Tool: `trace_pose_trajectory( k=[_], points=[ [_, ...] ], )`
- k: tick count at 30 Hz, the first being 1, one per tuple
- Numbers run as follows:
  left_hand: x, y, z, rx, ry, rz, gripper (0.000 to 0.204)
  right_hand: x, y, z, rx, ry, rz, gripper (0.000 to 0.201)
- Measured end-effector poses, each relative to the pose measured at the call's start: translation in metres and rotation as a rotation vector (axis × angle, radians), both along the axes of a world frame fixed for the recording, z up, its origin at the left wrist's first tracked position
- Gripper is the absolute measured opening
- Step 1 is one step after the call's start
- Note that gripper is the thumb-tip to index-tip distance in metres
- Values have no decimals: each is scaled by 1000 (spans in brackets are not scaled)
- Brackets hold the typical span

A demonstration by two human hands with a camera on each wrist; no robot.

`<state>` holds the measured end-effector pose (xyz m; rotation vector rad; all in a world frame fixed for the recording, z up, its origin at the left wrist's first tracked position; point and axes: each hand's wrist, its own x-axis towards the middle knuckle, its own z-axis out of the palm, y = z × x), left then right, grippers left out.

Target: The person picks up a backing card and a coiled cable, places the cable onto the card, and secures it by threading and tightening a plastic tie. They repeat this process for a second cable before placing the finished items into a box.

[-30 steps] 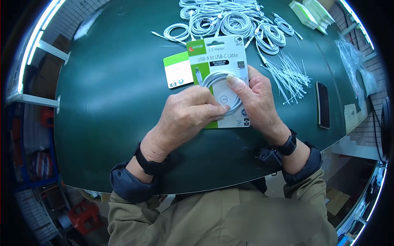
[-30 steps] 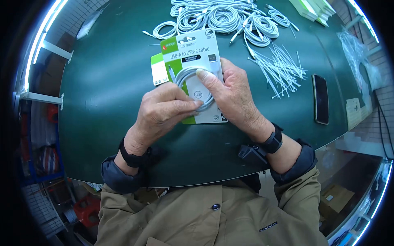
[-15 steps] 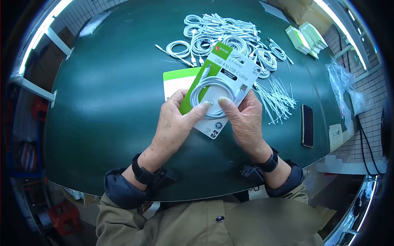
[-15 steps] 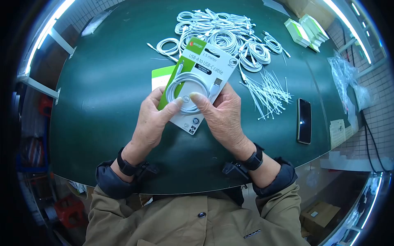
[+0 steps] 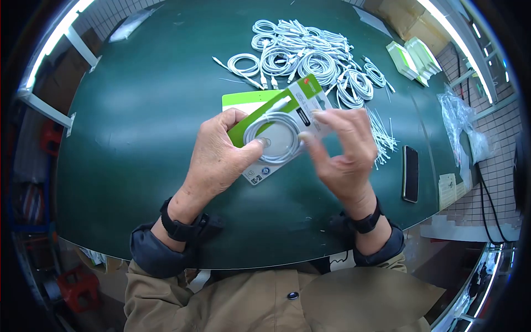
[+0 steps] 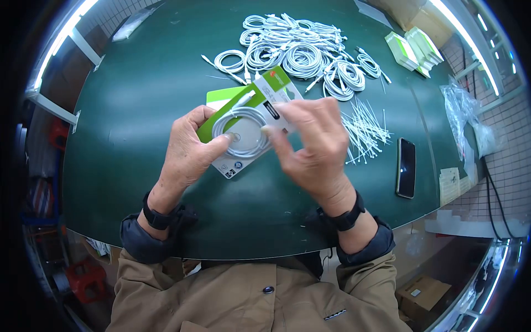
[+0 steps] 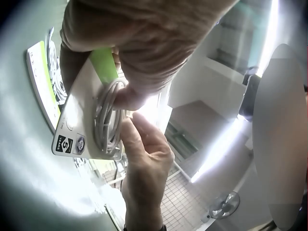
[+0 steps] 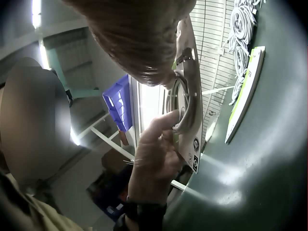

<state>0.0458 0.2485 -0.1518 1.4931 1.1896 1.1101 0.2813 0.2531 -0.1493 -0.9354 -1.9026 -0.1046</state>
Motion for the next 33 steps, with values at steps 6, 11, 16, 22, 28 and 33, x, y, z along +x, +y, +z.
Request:
trace_pose_trajectory(
  k=[6, 11, 16, 22, 28, 33],
  points=[
    [5, -7, -4, -2, 110, -93, 23, -13, -4, -8, 15, -174, 33, 37],
    [4, -6, -2, 8, 122, -108, 23, -9, 0, -13, 141, -241, 71, 42],
    [3, -7, -4, 4, 105, -110, 21, -9, 0, -18, 87, -200, 110, 43],
    [-1, -9, 21, 93, 267, -139, 27, -18, -21, 24, 91, -310, 69, 48],
    [-1, -9, 20, 661, 394, 24, 37, -20, -26, 25, -48, -320, 207, 55],
    [7, -10, 24, 547, 264, 309, 72, -21, -19, 11, -367, 264, 268, 46]
  ],
)
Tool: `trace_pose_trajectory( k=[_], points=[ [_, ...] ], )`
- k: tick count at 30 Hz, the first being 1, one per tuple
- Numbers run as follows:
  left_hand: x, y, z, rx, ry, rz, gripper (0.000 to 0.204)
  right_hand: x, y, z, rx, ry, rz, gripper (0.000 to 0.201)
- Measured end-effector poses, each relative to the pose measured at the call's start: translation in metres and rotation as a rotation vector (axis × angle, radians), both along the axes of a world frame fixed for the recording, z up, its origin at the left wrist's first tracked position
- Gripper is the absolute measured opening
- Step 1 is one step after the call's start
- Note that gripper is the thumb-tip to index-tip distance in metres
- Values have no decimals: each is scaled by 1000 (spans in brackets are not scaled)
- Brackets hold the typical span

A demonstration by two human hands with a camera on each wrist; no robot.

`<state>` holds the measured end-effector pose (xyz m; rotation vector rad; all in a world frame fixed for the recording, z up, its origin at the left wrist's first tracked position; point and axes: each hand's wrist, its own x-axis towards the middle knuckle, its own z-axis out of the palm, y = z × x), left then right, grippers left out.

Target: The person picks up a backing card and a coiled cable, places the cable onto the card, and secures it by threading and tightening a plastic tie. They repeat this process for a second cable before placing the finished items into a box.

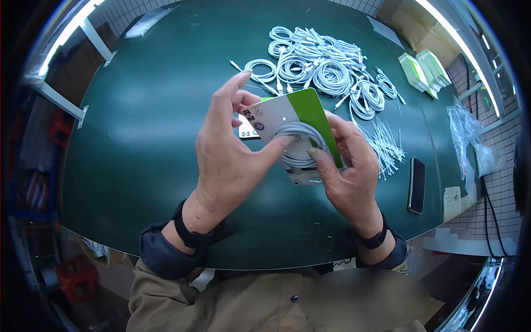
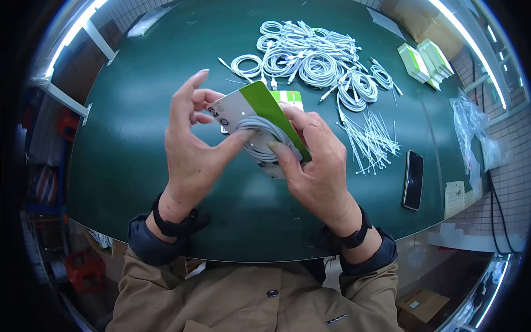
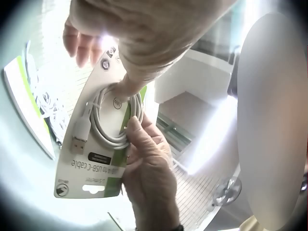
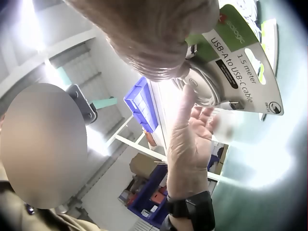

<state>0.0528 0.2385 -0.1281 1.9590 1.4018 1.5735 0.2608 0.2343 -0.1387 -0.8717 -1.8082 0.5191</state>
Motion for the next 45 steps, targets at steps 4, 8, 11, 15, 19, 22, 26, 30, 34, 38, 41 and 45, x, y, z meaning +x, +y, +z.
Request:
trace_pose_trajectory(
  k=[4, 8, 11, 15, 19, 22, 26, 30, 34, 38, 41, 45],
  points=[
    [-1, 4, -12, -410, -418, -280, 65, -5, -1, -19, -293, 271, 98, 44],
    [-4, 4, -19, -556, -581, -422, 46, -6, -1, -25, -435, 322, 135, 44],
    [-6, 4, -15, -594, -554, -408, 43, -3, 2, -28, -413, 233, 112, 48],
    [-7, 4, -19, -638, -526, -437, 41, 1, 0, -23, -119, -44, -117, 53],
    [1, 1, -22, -557, -567, -478, 40, 2, 6, -27, 249, -131, -165, 44],
    [2, 0, -21, -552, -573, -495, 39, 1, 9, -34, 262, -55, -154, 35],
    [6, -1, -23, -552, -575, -497, 36, -4, 12, -44, 300, 3, -163, 36],
    [4, 1, -26, -556, -595, -511, 33, -5, 14, -45, 300, -56, -201, 40],
    [5, 1, -30, -558, -697, -538, 33, -5, 16, -45, 287, -71, -189, 39],
    [7, 2, -36, -532, -743, -528, 33, -3, 15, -38, 234, -82, -150, 37],
    [8, 1, -33, -525, -719, -486, 33, -4, 16, -39, 182, -69, -106, 35],
    [9, -1, -32, -532, -659, -382, 36, -1, 17, -33, 122, -54, -43, 34]
  ],
)
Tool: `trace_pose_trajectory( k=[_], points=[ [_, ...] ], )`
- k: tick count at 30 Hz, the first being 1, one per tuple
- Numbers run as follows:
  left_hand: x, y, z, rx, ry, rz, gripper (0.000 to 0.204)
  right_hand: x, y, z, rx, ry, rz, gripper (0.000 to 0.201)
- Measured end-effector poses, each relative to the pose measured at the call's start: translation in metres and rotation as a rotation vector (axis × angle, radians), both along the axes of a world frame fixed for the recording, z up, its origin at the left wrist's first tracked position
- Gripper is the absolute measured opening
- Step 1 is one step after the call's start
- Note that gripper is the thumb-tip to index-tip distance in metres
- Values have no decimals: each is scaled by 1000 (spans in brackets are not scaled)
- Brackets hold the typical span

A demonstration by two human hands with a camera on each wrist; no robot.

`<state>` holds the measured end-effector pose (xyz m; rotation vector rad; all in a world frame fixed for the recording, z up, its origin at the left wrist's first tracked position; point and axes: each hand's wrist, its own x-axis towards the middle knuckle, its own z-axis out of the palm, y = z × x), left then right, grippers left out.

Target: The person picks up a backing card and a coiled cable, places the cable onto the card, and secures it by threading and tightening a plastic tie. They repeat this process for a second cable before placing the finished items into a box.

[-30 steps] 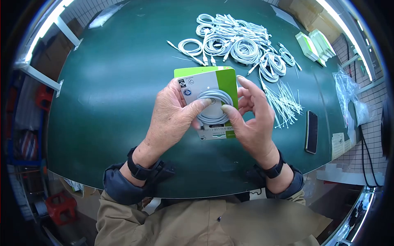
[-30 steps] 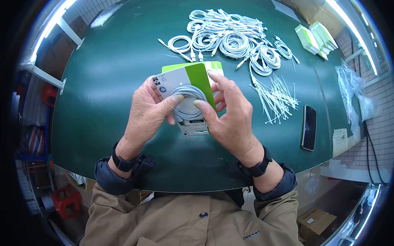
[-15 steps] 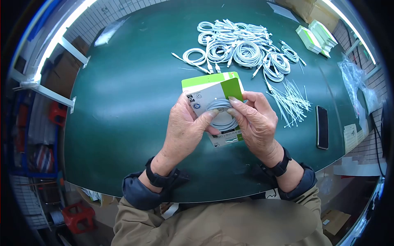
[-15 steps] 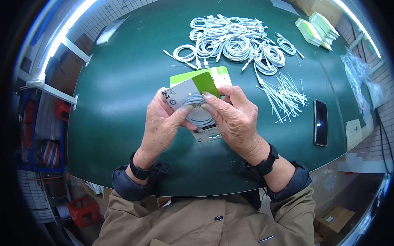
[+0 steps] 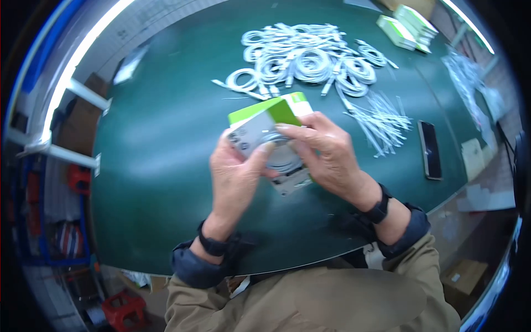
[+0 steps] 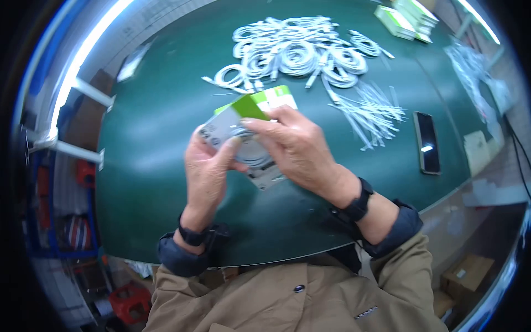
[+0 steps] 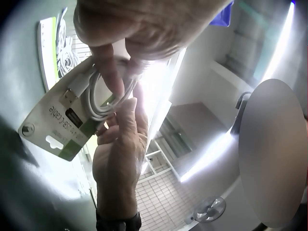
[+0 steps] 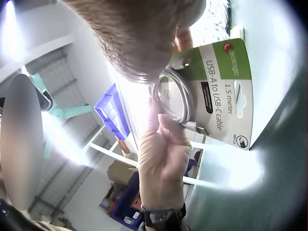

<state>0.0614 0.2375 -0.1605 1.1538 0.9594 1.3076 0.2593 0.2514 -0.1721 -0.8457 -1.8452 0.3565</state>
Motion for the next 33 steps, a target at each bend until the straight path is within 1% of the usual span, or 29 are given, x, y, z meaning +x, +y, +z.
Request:
trace_pose_trajectory(
  k=[1, 4, 7, 10, 13, 16, 20, 21, 23, 27, 29, 31, 32, 33],
  points=[
    [-2, 1, -2, 8, 17, 18, 36, 0, 0, 1, -11, 11, -14, 35],
    [-12, 6, -2, 90, 39, 111, 31, 14, 0, 22, -192, 216, -40, 30],
    [-27, 13, -1, 210, 106, 233, 25, 64, 24, 22, -108, -108, -324, 20],
    [-33, 17, 0, 276, 96, 272, 22, 110, 34, 16, -240, -421, -617, 20],
    [-31, 18, -7, 339, 89, 245, 23, 130, 35, 10, -446, -701, -726, 30],
    [-27, 14, -4, 311, 90, 218, 22, 137, 43, 7, -767, -677, -659, 33],
    [-27, 13, -3, 303, 141, 172, 26, 137, 45, -4, -662, -736, -666, 28],
    [-29, 12, -3, 303, 151, 146, 29, 141, 44, -14, -502, -717, -655, 25],
    [-29, 11, -3, 300, 169, 123, 27, 147, 45, -28, -397, -705, -657, 22],
    [-30, 12, -15, 355, 215, 98, 22, 165, 57, -44, -417, -737, -696, 18],
    [-29, 10, -13, 434, 249, 95, 21, 172, 55, -46, -412, -727, -713, 18],
    [-27, 5, 4, 520, 314, 80, 21, 163, 49, -41, -368, -698, -740, 16],
    [-26, 5, 6, 554, 282, 96, 22, 158, 46, -33, -370, -700, -771, 14],
    [-26, 6, 7, 597, 301, 110, 22, 149, 44, -22, -372, -679, -769, 14]
  ],
)
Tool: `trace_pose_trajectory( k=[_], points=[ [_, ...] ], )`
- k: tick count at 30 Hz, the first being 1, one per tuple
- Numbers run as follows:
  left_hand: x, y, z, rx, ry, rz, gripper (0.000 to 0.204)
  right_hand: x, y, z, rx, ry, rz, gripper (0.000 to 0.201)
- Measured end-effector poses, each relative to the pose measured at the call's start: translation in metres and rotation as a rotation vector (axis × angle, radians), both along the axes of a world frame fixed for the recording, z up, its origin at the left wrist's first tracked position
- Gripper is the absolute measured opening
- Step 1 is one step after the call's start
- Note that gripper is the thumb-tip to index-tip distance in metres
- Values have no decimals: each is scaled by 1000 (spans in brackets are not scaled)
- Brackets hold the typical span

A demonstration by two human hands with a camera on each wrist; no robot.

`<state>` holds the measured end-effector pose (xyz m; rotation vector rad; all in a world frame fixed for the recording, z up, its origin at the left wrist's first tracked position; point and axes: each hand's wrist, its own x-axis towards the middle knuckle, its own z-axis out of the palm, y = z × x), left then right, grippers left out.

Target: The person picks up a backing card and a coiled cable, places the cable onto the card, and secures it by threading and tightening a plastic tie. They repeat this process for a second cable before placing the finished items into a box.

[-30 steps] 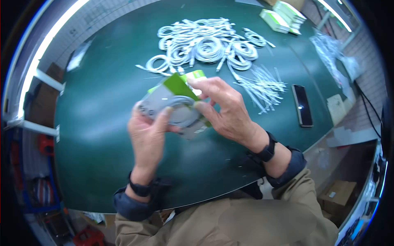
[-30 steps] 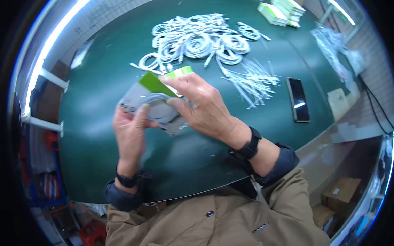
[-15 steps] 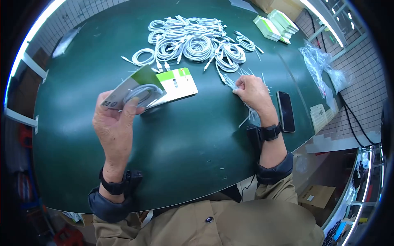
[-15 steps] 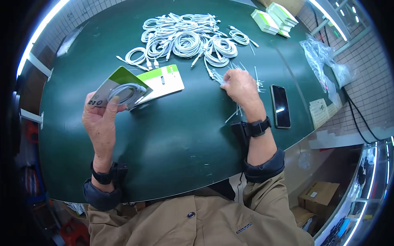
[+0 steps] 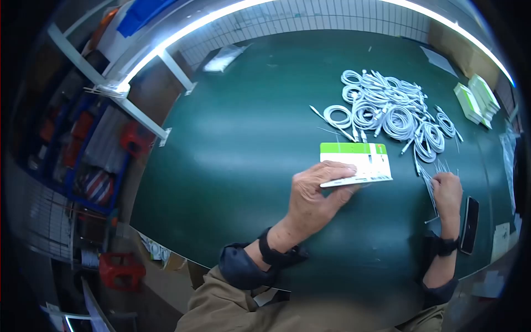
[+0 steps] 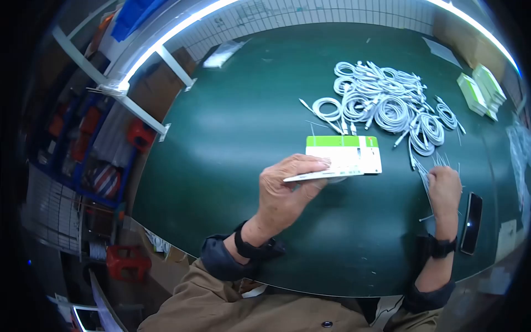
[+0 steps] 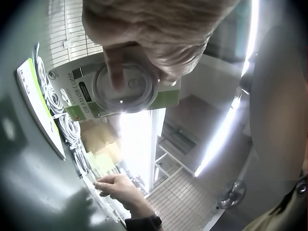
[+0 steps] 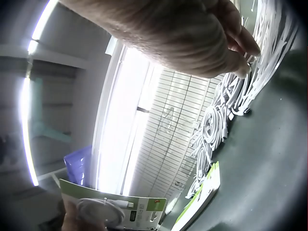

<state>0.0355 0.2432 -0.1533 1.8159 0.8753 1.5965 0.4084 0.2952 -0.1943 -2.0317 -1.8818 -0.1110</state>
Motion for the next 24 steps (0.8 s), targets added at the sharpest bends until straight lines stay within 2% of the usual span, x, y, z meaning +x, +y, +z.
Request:
trace_pose_trajectory(
  k=[2, 8, 11, 17, 21, 24],
  points=[
    [-3, 0, 3, 64, 39, 23, 23, -17, -7, 16, 5, 27, -22, 14],
    [2, 0, -4, 200, 200, 126, 37, -14, -7, 21, 182, 114, 37, 13],
    [4, 3, 1, 246, 251, 122, 32, -18, -5, 24, 233, 128, 57, 13],
    [5, -2, -2, 250, 236, 108, 27, -21, -9, 23, 170, 81, 17, 14],
    [6, -2, -1, 268, 260, 114, 30, -28, -9, 26, 314, 271, 95, 9],
    [5, -1, -4, 275, 269, 111, 30, -45, -15, 38, 418, 601, 327, 9]
  ],
)
